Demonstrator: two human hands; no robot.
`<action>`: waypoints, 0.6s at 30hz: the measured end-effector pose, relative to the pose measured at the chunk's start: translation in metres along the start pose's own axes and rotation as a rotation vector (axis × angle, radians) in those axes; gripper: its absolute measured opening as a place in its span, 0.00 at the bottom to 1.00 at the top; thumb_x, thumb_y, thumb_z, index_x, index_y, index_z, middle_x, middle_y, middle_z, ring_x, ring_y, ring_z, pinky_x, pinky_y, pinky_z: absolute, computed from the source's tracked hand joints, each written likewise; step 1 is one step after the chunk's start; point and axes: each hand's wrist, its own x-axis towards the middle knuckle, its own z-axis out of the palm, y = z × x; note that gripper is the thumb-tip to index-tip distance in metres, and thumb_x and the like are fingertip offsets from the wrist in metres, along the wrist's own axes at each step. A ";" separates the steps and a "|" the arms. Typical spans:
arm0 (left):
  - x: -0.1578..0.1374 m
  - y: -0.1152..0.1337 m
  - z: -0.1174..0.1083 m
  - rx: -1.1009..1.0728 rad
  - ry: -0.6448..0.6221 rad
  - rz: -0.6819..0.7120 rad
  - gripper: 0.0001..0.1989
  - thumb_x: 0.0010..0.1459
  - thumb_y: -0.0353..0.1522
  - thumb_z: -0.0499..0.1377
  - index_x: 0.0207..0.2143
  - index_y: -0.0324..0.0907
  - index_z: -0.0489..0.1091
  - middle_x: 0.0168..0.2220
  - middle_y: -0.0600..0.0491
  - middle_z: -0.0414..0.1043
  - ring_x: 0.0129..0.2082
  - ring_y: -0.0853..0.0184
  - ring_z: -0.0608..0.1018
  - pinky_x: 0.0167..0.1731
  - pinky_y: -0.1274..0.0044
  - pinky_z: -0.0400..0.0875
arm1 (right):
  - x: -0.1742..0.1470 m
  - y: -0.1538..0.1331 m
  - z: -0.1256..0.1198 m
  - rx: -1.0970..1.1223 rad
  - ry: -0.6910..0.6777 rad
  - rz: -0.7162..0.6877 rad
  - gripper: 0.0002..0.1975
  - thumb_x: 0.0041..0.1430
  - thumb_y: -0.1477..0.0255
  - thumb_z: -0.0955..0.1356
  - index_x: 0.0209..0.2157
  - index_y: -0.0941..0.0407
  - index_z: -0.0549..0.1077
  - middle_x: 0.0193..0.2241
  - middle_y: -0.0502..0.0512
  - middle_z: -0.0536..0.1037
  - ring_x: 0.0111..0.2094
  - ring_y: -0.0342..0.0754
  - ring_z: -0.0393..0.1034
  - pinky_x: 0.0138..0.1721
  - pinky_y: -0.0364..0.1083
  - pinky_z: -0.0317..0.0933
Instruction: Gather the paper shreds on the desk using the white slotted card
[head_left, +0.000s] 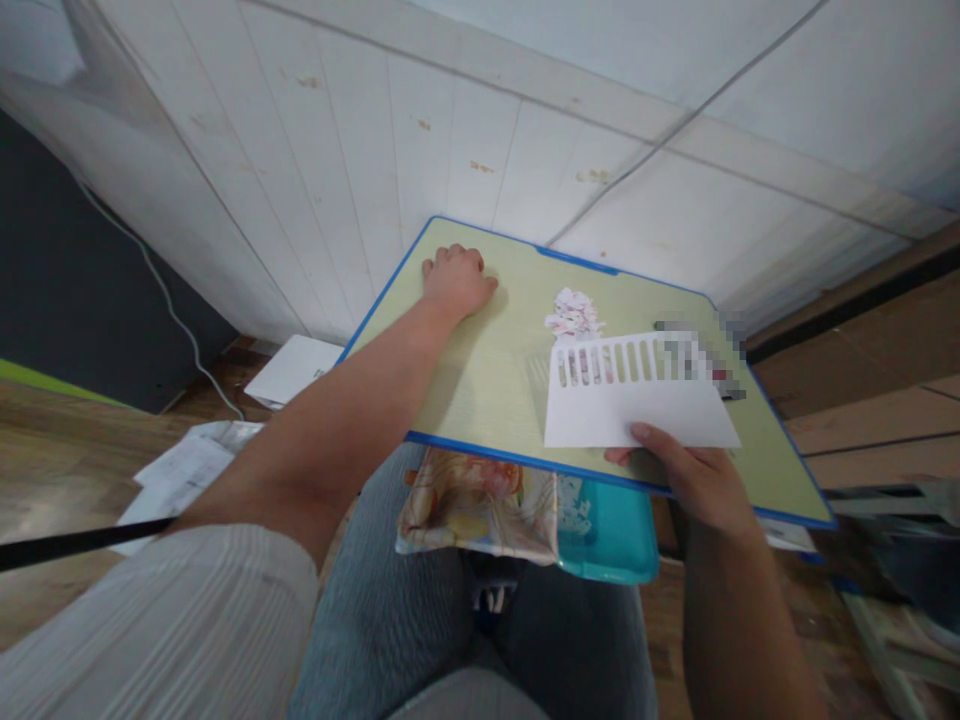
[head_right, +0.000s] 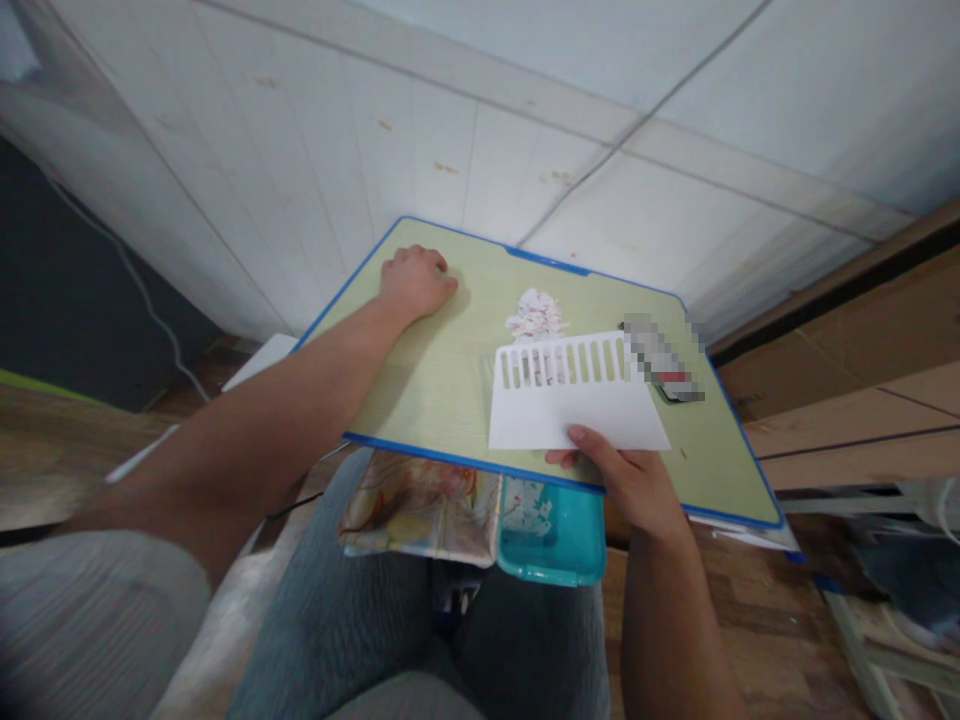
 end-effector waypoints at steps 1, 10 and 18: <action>0.000 0.000 0.000 -0.003 0.000 -0.001 0.25 0.74 0.42 0.61 0.66 0.44 0.83 0.74 0.37 0.77 0.78 0.39 0.72 0.78 0.49 0.66 | 0.000 0.000 0.000 0.007 -0.006 -0.007 0.23 0.64 0.49 0.83 0.25 0.51 0.89 0.30 0.60 0.90 0.34 0.63 0.89 0.45 0.59 0.88; 0.000 0.000 -0.002 -0.014 -0.015 -0.008 0.26 0.75 0.43 0.61 0.68 0.45 0.83 0.75 0.37 0.76 0.79 0.39 0.71 0.80 0.49 0.64 | 0.000 0.005 -0.004 0.021 0.062 0.001 0.19 0.55 0.51 0.86 0.27 0.51 0.89 0.36 0.60 0.93 0.46 0.67 0.91 0.62 0.65 0.85; 0.001 -0.001 0.000 -0.028 0.001 -0.002 0.26 0.73 0.43 0.61 0.67 0.48 0.84 0.75 0.38 0.77 0.79 0.38 0.71 0.79 0.47 0.64 | -0.001 0.005 -0.003 0.016 0.028 0.005 0.23 0.57 0.46 0.85 0.25 0.50 0.89 0.31 0.60 0.91 0.44 0.68 0.90 0.61 0.66 0.84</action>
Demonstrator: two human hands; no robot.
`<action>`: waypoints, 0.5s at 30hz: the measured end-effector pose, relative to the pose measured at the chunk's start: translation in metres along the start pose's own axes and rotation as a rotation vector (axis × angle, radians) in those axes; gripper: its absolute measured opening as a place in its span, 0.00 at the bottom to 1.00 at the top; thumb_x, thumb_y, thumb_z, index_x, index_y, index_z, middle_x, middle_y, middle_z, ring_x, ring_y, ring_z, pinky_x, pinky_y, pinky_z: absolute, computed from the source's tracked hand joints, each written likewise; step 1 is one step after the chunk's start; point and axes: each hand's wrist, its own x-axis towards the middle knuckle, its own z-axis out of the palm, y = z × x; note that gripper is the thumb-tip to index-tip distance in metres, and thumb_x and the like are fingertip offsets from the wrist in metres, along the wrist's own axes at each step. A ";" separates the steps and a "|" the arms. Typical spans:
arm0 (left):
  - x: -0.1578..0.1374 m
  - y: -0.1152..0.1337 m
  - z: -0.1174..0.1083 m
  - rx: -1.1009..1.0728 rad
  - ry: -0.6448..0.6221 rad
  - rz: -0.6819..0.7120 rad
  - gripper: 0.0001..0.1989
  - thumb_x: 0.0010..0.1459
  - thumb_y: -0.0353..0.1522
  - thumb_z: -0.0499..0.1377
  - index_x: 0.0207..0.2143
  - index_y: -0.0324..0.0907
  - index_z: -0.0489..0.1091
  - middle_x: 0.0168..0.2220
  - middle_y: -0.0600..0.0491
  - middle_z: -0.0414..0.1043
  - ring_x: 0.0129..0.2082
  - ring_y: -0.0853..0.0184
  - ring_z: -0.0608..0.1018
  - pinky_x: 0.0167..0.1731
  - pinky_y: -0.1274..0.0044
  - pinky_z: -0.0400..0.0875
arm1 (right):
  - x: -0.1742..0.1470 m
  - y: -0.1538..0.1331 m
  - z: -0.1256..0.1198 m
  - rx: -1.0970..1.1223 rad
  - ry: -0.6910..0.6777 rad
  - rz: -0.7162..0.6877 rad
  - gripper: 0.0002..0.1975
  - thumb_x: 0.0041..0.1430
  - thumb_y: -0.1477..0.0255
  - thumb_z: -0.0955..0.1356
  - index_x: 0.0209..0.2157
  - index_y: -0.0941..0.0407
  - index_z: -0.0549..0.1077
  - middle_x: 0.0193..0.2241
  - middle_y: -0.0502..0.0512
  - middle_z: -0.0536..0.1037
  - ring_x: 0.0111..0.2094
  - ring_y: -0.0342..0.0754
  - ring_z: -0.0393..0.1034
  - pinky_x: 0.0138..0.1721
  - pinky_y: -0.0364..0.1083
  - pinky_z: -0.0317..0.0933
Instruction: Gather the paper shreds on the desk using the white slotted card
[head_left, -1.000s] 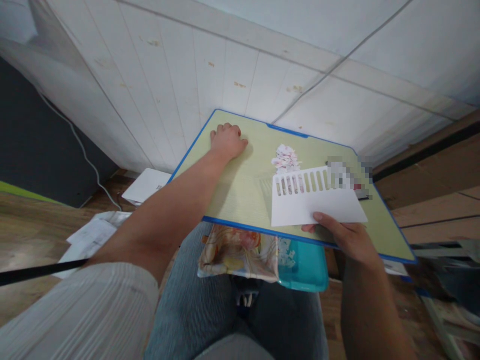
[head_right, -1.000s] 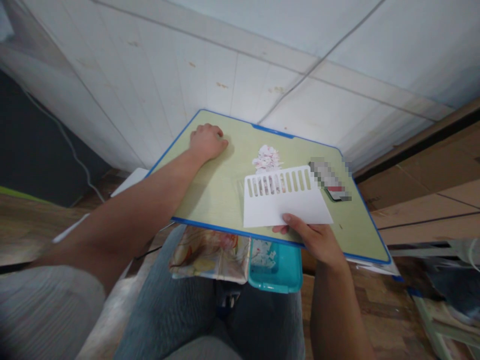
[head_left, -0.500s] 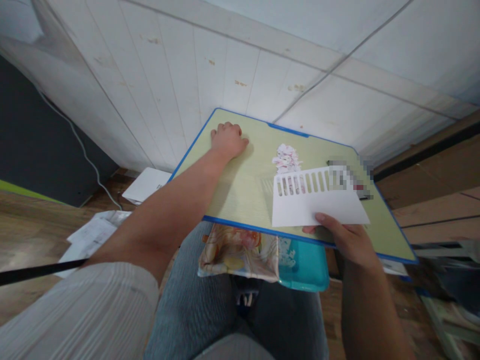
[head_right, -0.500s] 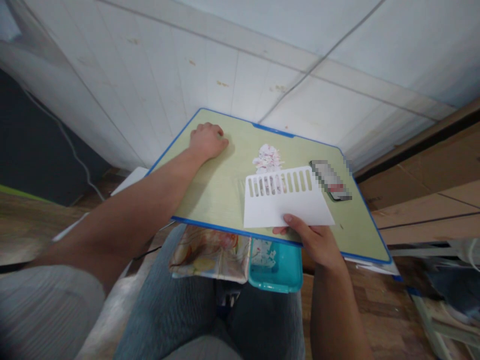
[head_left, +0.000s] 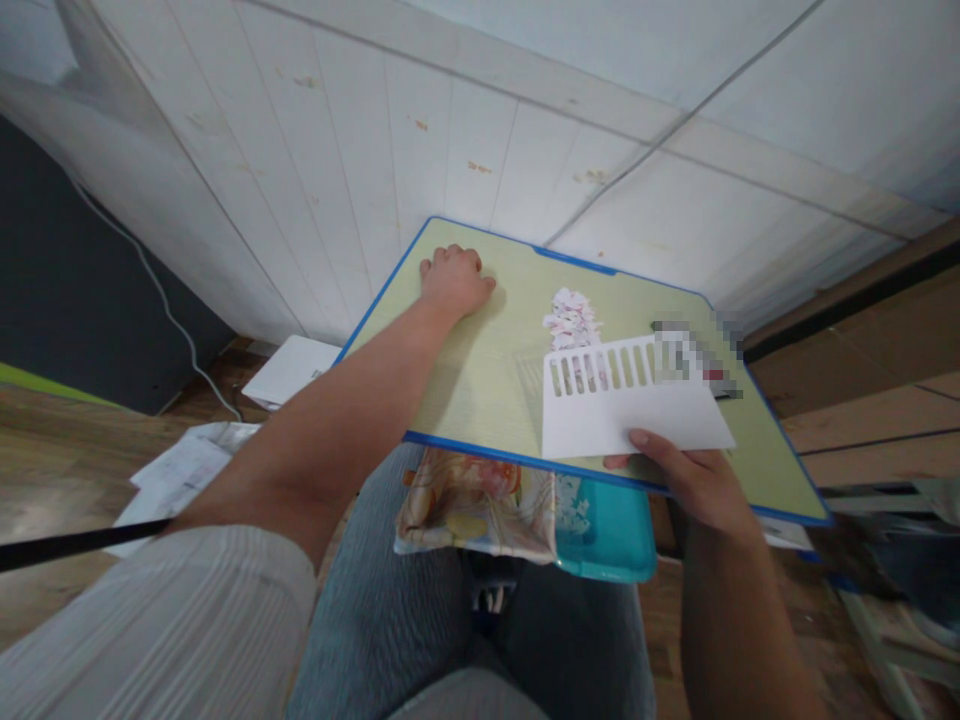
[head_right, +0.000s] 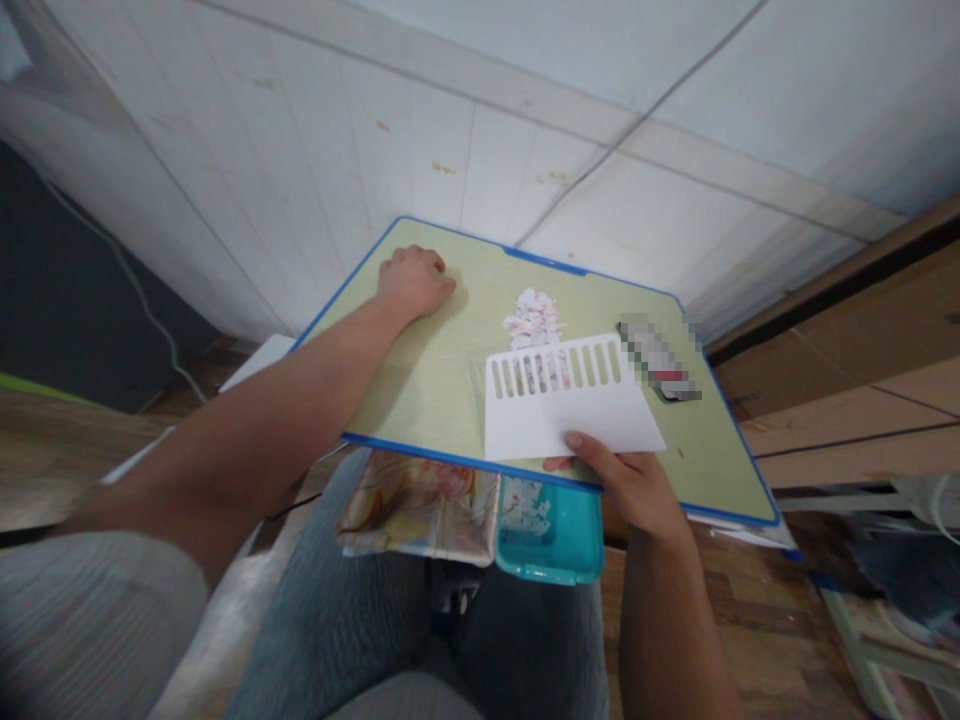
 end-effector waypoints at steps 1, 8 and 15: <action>0.000 0.000 0.000 0.001 0.004 0.001 0.26 0.73 0.43 0.61 0.68 0.48 0.84 0.74 0.39 0.78 0.78 0.38 0.71 0.79 0.47 0.64 | 0.000 0.000 0.000 -0.011 -0.006 -0.003 0.23 0.57 0.46 0.85 0.25 0.50 0.88 0.31 0.60 0.91 0.44 0.68 0.90 0.61 0.67 0.84; -0.004 0.002 -0.005 0.024 -0.006 0.002 0.27 0.72 0.42 0.61 0.67 0.47 0.84 0.74 0.37 0.78 0.77 0.38 0.73 0.77 0.48 0.67 | 0.009 -0.002 0.003 0.136 -0.039 -0.055 0.24 0.68 0.49 0.81 0.25 0.51 0.86 0.26 0.58 0.87 0.31 0.60 0.84 0.45 0.59 0.84; -0.003 0.000 -0.004 0.026 0.004 0.008 0.27 0.72 0.43 0.61 0.66 0.45 0.85 0.74 0.36 0.78 0.77 0.39 0.73 0.77 0.49 0.68 | 0.018 -0.013 0.012 0.405 0.138 -0.066 0.12 0.56 0.60 0.82 0.31 0.51 0.83 0.21 0.49 0.77 0.20 0.48 0.66 0.19 0.47 0.66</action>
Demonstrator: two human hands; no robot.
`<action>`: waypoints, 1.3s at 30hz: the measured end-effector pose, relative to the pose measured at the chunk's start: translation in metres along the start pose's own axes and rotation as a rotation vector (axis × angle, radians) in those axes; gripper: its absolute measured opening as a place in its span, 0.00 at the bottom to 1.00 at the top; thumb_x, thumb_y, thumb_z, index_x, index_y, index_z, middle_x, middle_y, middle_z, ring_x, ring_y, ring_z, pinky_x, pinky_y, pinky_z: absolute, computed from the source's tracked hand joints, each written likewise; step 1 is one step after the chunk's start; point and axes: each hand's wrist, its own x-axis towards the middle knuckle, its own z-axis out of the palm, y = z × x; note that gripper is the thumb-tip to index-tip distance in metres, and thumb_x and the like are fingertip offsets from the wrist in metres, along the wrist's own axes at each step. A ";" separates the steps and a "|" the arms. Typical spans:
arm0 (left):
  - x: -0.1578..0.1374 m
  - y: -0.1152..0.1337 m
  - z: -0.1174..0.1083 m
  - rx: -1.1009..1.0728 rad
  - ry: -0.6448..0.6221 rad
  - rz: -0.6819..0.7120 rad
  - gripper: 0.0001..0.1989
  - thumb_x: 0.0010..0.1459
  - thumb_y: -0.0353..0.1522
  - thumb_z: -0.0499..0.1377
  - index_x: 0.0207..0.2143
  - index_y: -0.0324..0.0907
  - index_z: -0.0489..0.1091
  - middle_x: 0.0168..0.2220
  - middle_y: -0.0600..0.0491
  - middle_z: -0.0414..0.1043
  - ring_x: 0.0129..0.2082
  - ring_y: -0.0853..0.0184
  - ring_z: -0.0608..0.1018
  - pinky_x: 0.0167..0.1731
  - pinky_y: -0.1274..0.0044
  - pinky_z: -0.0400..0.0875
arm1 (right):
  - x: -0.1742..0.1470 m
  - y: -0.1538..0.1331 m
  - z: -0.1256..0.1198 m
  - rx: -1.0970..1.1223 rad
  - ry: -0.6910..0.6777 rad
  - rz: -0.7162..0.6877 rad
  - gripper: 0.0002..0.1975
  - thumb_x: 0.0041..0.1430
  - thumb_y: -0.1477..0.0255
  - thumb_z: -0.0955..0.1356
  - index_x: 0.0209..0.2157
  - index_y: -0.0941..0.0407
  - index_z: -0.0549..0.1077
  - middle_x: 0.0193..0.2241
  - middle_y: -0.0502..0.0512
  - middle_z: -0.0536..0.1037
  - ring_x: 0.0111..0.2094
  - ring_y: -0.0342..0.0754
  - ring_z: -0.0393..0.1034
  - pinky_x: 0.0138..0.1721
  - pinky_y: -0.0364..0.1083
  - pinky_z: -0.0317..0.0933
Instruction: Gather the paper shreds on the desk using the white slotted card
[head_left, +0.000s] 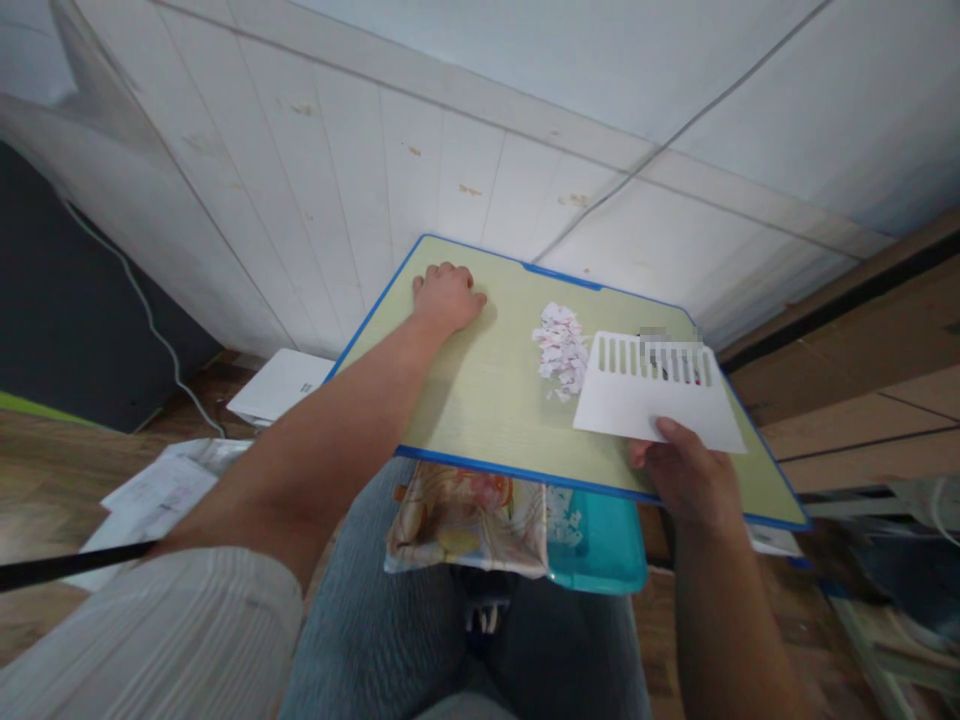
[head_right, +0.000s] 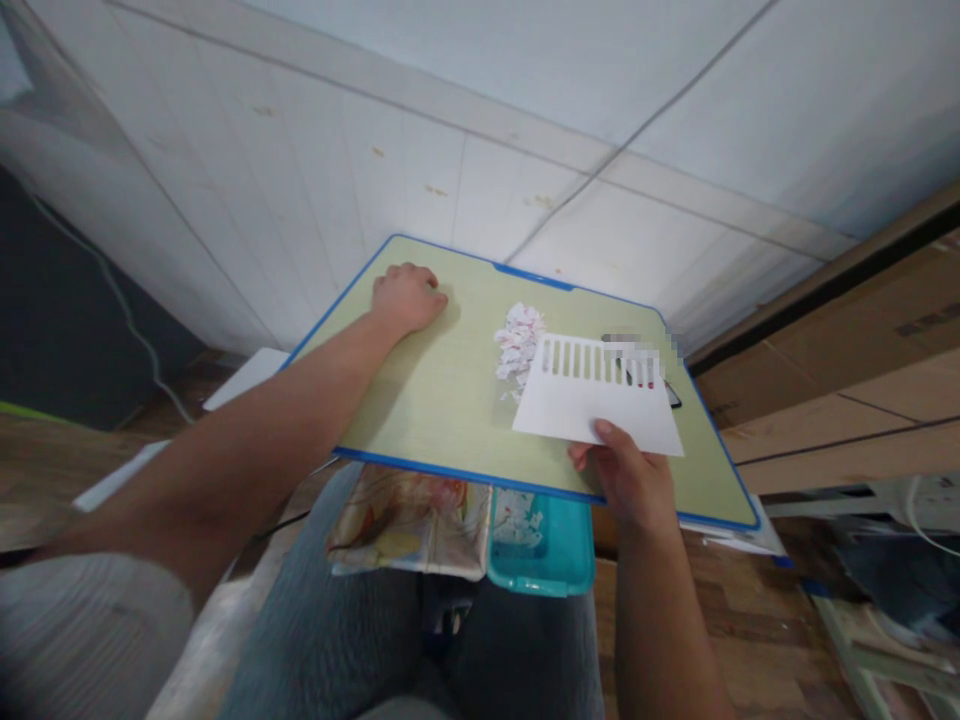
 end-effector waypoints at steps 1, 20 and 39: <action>0.000 0.000 0.000 -0.003 -0.001 -0.001 0.26 0.73 0.43 0.61 0.66 0.46 0.85 0.74 0.36 0.78 0.77 0.39 0.73 0.77 0.49 0.68 | 0.001 0.000 0.001 0.026 0.036 -0.010 0.12 0.53 0.63 0.82 0.37 0.51 0.84 0.24 0.48 0.78 0.21 0.47 0.65 0.19 0.46 0.64; -0.002 0.002 -0.003 -0.011 -0.007 -0.004 0.26 0.72 0.41 0.61 0.66 0.48 0.85 0.73 0.37 0.79 0.76 0.40 0.73 0.77 0.49 0.67 | 0.002 0.015 0.003 -0.109 0.232 0.034 0.12 0.57 0.61 0.79 0.34 0.51 0.78 0.25 0.50 0.83 0.22 0.51 0.74 0.26 0.50 0.71; 0.001 0.001 -0.001 -0.016 0.003 -0.006 0.26 0.72 0.42 0.61 0.66 0.48 0.86 0.73 0.37 0.79 0.77 0.39 0.74 0.77 0.49 0.68 | -0.004 0.016 -0.005 -0.182 0.201 0.001 0.10 0.58 0.62 0.79 0.32 0.51 0.80 0.23 0.50 0.82 0.21 0.50 0.73 0.24 0.49 0.69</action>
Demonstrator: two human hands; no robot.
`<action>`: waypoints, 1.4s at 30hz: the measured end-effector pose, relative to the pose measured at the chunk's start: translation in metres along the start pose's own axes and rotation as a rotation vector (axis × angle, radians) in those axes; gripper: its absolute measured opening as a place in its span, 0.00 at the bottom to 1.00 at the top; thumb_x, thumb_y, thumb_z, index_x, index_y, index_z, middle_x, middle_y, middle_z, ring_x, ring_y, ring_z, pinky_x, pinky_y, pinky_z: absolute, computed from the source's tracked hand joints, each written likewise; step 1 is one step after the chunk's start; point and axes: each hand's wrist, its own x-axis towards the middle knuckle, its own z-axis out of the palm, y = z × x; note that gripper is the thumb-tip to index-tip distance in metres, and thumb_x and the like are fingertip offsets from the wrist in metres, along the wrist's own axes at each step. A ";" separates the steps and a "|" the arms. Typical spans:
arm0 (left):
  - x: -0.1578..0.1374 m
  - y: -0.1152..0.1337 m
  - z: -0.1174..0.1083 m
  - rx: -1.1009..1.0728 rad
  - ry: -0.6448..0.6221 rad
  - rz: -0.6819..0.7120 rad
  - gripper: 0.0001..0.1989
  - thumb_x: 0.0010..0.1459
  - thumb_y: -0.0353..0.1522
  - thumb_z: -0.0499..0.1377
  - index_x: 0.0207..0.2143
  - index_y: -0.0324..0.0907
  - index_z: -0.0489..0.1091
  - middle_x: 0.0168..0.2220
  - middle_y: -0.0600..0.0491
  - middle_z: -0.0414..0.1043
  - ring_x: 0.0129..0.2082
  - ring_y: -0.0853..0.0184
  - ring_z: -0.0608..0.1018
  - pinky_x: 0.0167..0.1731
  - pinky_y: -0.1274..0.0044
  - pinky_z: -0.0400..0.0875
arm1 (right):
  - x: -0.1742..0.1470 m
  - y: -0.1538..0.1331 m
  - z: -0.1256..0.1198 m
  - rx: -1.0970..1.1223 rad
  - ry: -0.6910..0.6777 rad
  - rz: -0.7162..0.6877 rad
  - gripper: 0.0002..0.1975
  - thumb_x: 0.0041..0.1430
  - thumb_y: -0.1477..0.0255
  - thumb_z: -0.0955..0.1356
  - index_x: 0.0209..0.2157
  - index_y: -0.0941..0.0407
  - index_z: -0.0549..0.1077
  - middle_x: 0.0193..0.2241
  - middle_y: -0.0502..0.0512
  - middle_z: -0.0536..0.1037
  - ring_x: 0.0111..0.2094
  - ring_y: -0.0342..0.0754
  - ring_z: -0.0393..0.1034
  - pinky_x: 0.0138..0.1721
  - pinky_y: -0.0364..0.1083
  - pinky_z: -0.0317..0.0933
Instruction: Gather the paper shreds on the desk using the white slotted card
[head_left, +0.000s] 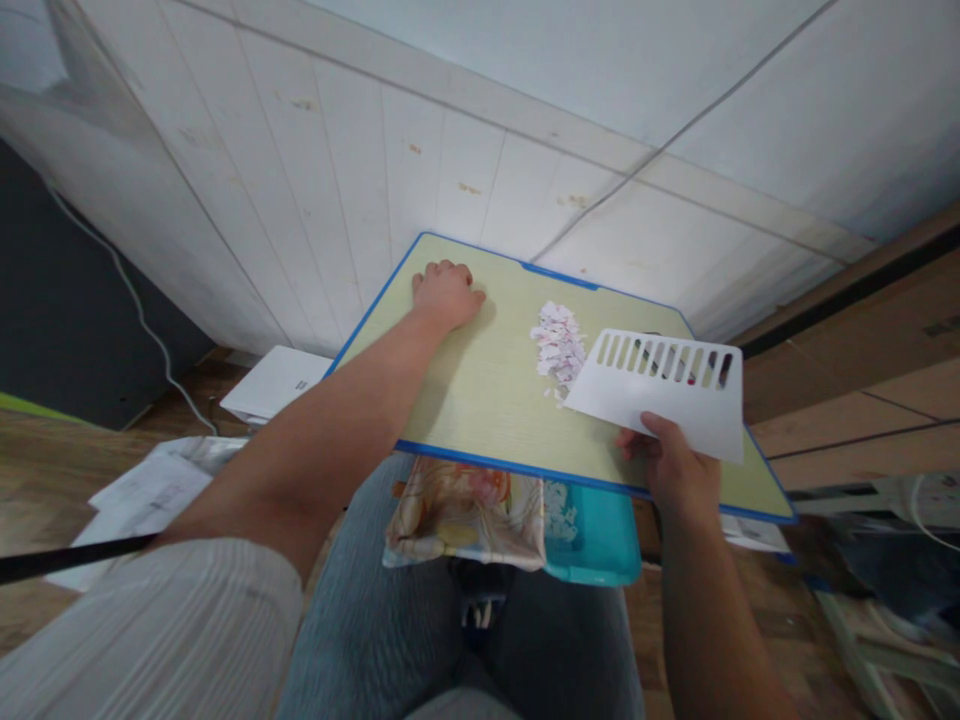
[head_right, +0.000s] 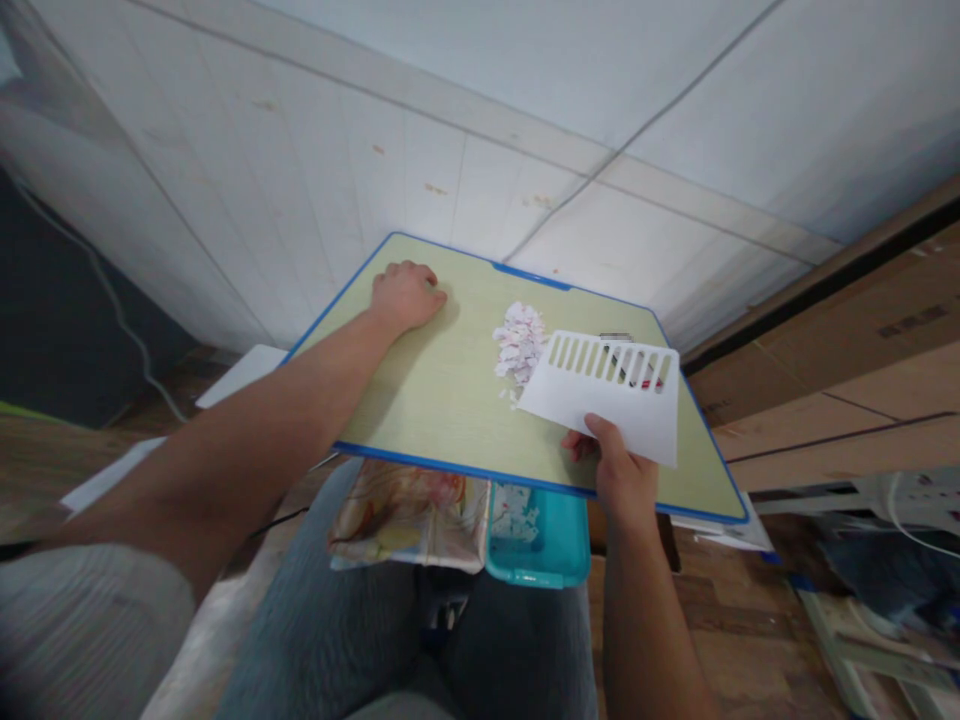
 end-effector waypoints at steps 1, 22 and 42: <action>0.000 0.000 0.000 -0.002 0.000 0.001 0.26 0.72 0.42 0.61 0.66 0.48 0.86 0.73 0.37 0.80 0.77 0.39 0.74 0.77 0.49 0.68 | -0.001 -0.002 0.000 -0.037 -0.034 0.006 0.12 0.59 0.61 0.79 0.30 0.52 0.79 0.23 0.51 0.82 0.21 0.50 0.73 0.25 0.49 0.70; 0.000 0.002 -0.001 0.033 -0.013 0.001 0.27 0.73 0.42 0.60 0.67 0.43 0.84 0.74 0.35 0.78 0.77 0.39 0.73 0.77 0.50 0.68 | -0.006 -0.004 0.003 0.197 0.020 0.067 0.21 0.44 0.68 0.82 0.42 0.52 0.79 0.27 0.46 0.78 0.20 0.47 0.69 0.18 0.46 0.65; 0.000 0.000 0.000 0.022 -0.010 0.004 0.27 0.74 0.43 0.60 0.67 0.44 0.85 0.74 0.36 0.78 0.77 0.40 0.74 0.77 0.51 0.68 | -0.001 -0.006 0.004 0.330 0.107 0.161 0.24 0.35 0.69 0.77 0.40 0.53 0.80 0.27 0.45 0.74 0.20 0.44 0.66 0.13 0.41 0.57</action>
